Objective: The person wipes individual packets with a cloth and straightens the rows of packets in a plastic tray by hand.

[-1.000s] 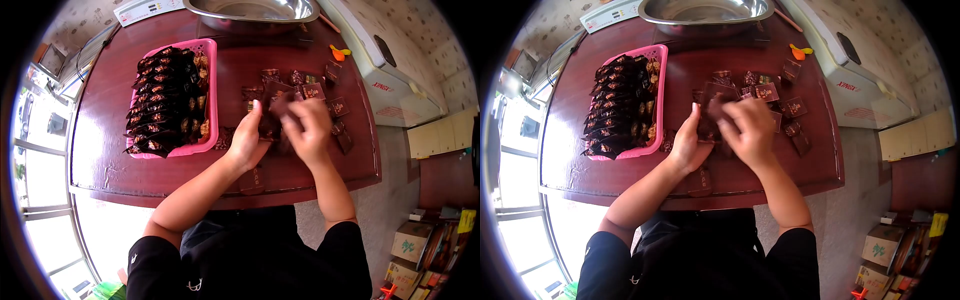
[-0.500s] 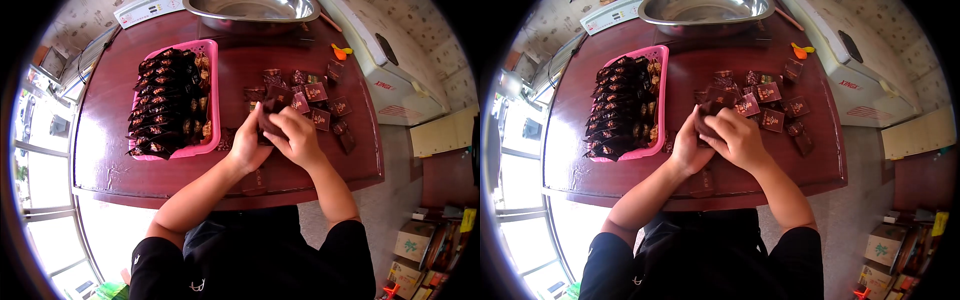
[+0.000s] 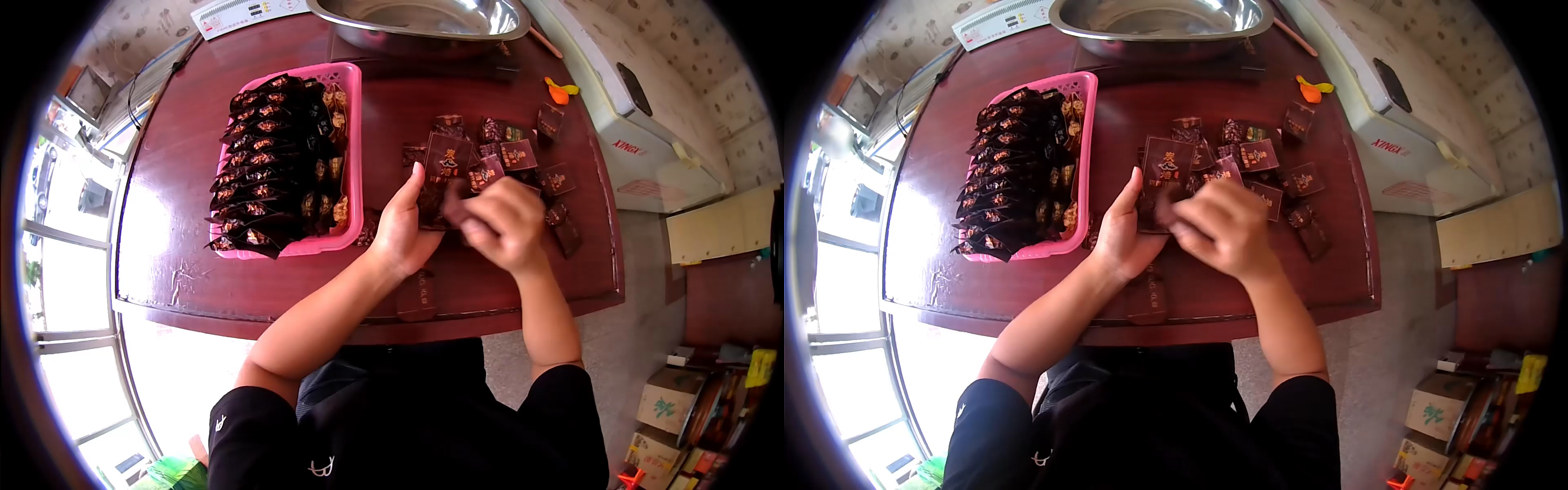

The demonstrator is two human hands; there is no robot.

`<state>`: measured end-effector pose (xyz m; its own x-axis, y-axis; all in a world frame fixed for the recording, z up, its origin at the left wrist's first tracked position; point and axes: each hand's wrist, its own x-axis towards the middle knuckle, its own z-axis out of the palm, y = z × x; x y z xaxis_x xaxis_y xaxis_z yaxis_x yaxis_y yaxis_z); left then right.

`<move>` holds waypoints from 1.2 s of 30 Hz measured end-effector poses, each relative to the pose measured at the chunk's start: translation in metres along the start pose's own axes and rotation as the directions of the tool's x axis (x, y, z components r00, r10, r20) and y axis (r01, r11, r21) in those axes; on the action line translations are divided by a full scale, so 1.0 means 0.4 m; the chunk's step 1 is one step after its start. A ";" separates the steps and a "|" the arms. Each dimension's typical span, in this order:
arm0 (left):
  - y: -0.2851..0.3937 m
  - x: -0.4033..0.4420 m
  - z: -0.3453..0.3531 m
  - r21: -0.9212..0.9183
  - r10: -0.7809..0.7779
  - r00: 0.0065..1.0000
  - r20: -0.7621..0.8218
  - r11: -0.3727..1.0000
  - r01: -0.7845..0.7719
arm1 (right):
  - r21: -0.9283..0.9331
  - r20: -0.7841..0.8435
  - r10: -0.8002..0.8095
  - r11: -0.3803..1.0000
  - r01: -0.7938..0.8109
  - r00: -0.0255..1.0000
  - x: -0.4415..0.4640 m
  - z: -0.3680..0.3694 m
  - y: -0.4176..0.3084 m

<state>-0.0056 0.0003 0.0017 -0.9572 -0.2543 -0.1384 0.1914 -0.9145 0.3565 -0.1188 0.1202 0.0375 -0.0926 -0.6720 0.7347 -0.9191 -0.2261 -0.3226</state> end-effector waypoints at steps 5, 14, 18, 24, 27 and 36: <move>0.010 -0.004 -0.035 -0.003 -0.109 0.994 -0.030 0.994 0.108 | 0.063 0.239 0.003 0.998 -0.018 0.971 -0.005 0.023 0.004; 0.008 -0.003 0.012 -0.019 0.011 1.000 -0.005 1.000 -0.011 | 0.153 -0.101 0.207 0.970 -0.191 0.973 -0.009 -0.001 0.022; 0.001 -0.005 0.003 0.091 0.113 0.993 0.017 0.989 -0.114 | 0.021 0.111 0.151 0.988 -0.155 0.982 -0.004 0.040 0.004; 0.007 -0.025 0.050 0.183 0.234 0.972 -0.028 0.957 -0.225 | -0.045 -0.151 0.211 0.974 -0.220 0.966 -0.018 -0.040 0.067; 0.003 -0.015 0.029 0.211 0.257 0.966 -0.014 0.946 -0.248 | 0.128 -0.186 0.095 0.989 -0.071 0.978 -0.022 -0.036 0.060; -0.035 0.008 -0.035 0.529 0.403 0.909 -0.104 0.797 -0.293 | 0.167 0.071 0.025 0.985 -0.036 0.997 -0.006 0.022 -0.031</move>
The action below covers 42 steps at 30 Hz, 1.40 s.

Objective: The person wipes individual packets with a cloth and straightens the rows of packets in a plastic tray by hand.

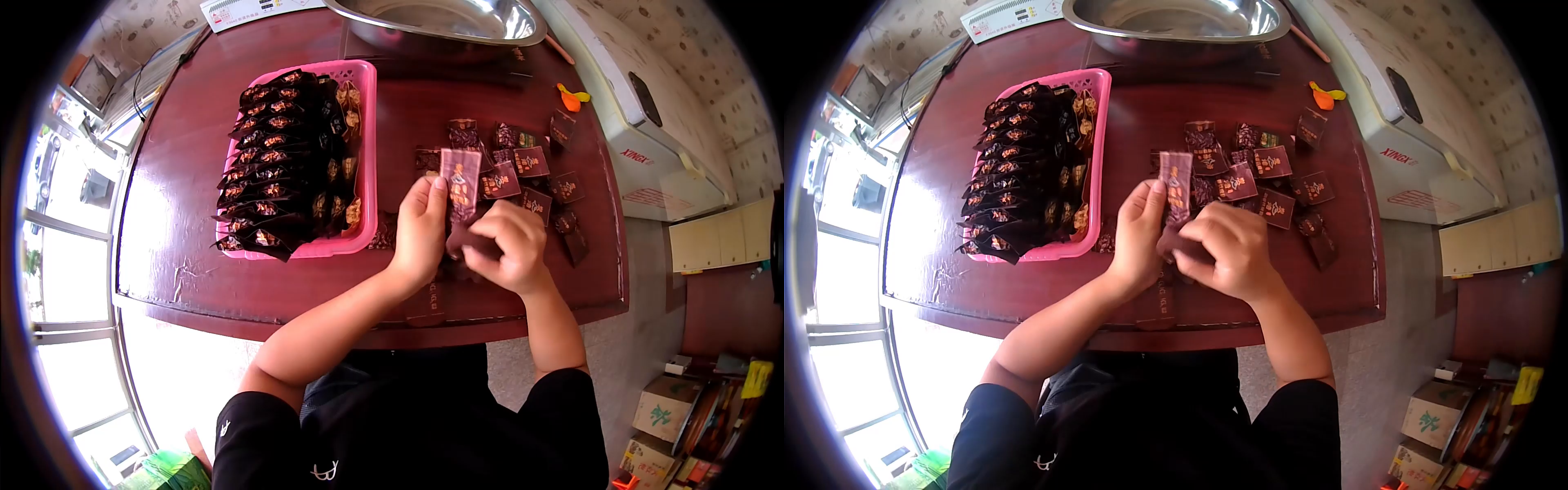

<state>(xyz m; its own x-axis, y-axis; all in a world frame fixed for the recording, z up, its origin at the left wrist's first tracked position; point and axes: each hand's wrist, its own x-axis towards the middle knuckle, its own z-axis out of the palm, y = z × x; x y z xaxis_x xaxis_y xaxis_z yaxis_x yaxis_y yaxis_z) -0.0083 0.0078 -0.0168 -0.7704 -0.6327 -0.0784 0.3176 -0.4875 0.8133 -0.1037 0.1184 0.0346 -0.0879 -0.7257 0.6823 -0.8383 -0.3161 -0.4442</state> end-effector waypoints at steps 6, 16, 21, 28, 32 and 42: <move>-0.003 -0.010 0.000 -0.099 -0.125 0.992 0.018 0.987 0.126 | -0.017 -0.036 0.043 0.999 -0.043 0.998 0.001 -0.017 0.016; -0.011 -0.023 0.011 -0.160 -0.159 0.986 0.052 0.973 0.165 | -0.039 -0.154 0.127 0.990 -0.134 0.980 -0.007 -0.017 0.020; 0.043 -0.011 0.008 -0.152 -0.229 0.970 -0.078 0.965 0.215 | 0.270 0.191 0.014 0.961 -0.066 0.981 -0.006 0.013 -0.003; 0.038 -0.026 0.002 -0.270 -0.335 0.933 0.129 0.894 0.359 | 0.112 -0.022 -0.046 0.992 0.048 0.999 -0.014 0.021 0.005; 0.032 -0.040 0.010 -0.233 -0.317 0.930 0.185 0.905 0.355 | 0.003 -0.098 -0.106 0.994 0.107 0.990 -0.011 0.038 0.002; 0.047 -0.019 0.019 -0.251 -0.271 0.946 0.176 0.917 0.309 | -0.252 0.027 0.040 0.967 -0.032 0.999 0.002 -0.002 0.034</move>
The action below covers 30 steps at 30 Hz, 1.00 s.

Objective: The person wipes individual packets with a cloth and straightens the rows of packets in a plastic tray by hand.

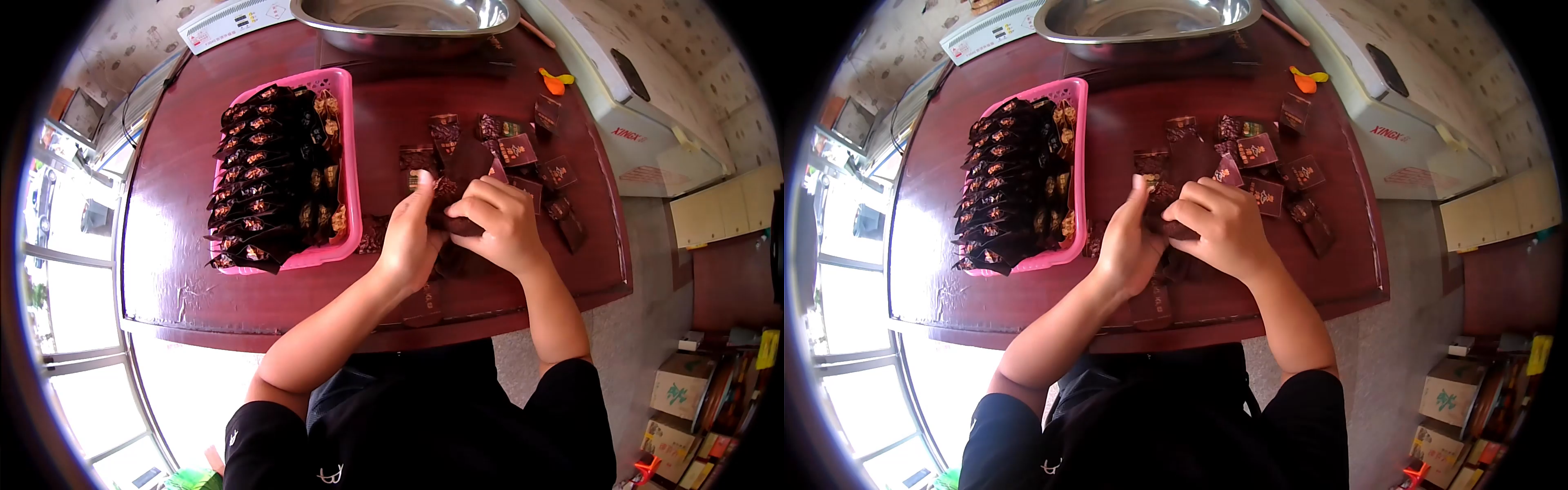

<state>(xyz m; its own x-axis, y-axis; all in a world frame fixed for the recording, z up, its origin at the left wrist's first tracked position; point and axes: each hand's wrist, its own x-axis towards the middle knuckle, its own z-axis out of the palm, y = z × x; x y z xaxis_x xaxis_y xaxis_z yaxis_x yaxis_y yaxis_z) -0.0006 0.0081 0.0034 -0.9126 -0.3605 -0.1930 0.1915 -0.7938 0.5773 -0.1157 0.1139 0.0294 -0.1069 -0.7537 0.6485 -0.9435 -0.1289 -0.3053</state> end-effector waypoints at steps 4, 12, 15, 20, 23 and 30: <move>-0.025 0.010 -0.021 -0.011 0.037 0.999 0.009 0.999 -0.037 | 0.011 0.057 0.070 0.997 -0.071 0.996 0.001 -0.024 -0.003; -0.002 0.006 0.001 0.134 0.136 0.989 0.052 0.981 -0.142 | 0.168 -0.308 0.261 0.961 -0.218 0.915 -0.004 -0.038 0.036; -0.021 -0.011 0.008 0.276 0.176 0.982 0.073 0.942 -0.190 | -0.049 -0.128 0.022 0.998 -0.028 0.992 0.012 -0.004 -0.009; -0.027 0.006 -0.016 0.631 0.200 0.938 0.282 0.698 -0.339 | -0.050 -0.189 0.179 0.980 -0.192 0.965 0.011 -0.014 0.009; -0.033 -0.017 0.013 0.718 0.238 0.887 0.396 0.522 -0.460 | 0.296 -0.185 0.452 0.872 -0.389 0.873 -0.009 -0.018 0.053; 0.000 -0.001 0.025 0.309 0.286 0.920 0.268 0.879 -0.363 | 0.947 -0.044 0.789 0.228 -0.226 0.612 -0.013 -0.027 0.055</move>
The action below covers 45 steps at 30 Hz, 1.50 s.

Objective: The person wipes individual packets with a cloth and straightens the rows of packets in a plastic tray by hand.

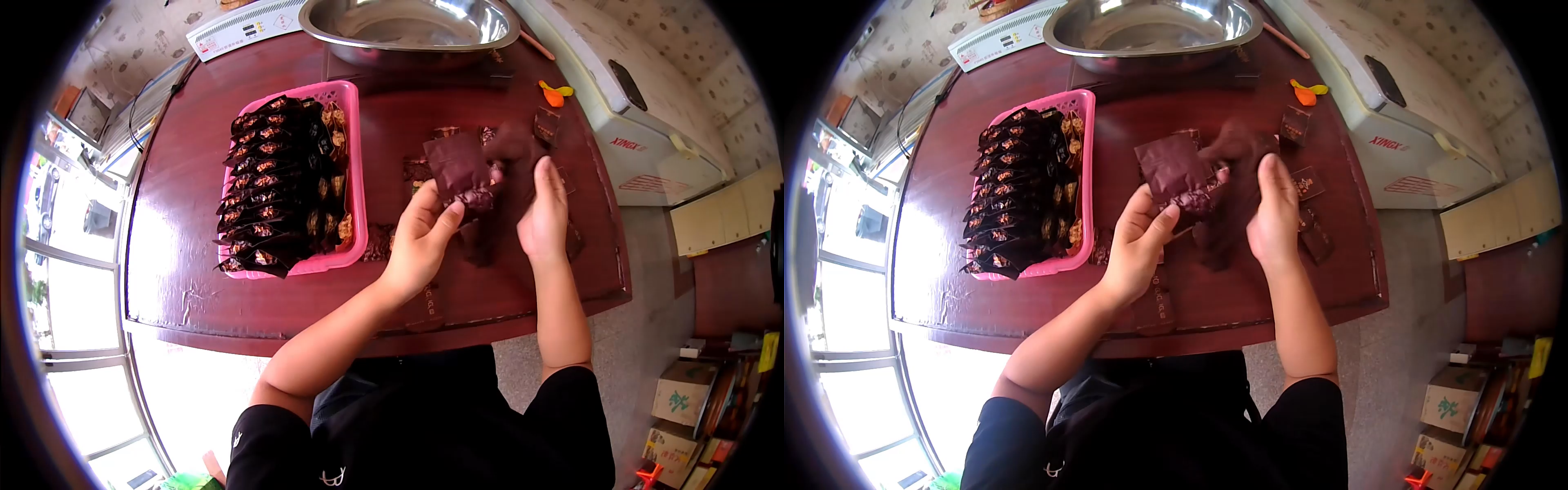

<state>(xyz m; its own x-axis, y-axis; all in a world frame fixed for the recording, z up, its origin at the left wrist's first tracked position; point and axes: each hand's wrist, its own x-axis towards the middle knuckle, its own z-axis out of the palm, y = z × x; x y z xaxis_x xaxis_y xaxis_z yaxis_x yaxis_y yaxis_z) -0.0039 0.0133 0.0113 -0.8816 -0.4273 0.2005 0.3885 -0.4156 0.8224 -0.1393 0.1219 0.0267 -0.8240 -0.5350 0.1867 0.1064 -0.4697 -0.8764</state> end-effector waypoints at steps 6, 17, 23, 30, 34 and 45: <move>-0.035 0.005 -0.023 0.155 0.036 0.993 -0.116 0.988 -0.018 | -0.327 0.263 0.008 0.942 0.081 0.965 -0.039 0.043 0.038; -0.061 0.011 -0.030 0.269 0.125 0.984 -0.126 0.959 -0.087 | -0.564 0.186 -0.111 0.802 0.199 0.976 -0.018 0.002 0.049; -0.053 0.008 -0.036 0.396 0.016 0.999 -0.050 0.918 0.005 | -0.290 0.103 0.009 0.957 0.021 0.995 -0.020 0.010 0.046; -0.050 0.000 -0.026 0.438 0.061 0.998 -0.016 0.898 -0.048 | 0.092 -0.081 0.045 0.995 -0.037 0.996 0.001 0.005 0.015; -0.049 -0.003 -0.021 0.402 0.043 0.998 -0.036 0.915 -0.024 | -0.094 -0.070 -0.281 0.957 0.274 0.957 0.010 -0.030 0.010; -0.005 0.010 -0.014 0.200 -0.007 0.980 -0.197 0.979 0.047 | -0.746 0.306 -0.297 0.515 0.422 0.904 0.002 0.007 0.013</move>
<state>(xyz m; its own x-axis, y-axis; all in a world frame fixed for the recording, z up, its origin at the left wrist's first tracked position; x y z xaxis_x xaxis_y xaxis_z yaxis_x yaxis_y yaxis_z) -0.0066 0.0078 0.0076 -0.8141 -0.5743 0.0858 0.2850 -0.2665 0.9208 -0.1378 0.1173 0.0235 -0.6063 -0.5598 0.5649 -0.7079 0.0561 -0.7041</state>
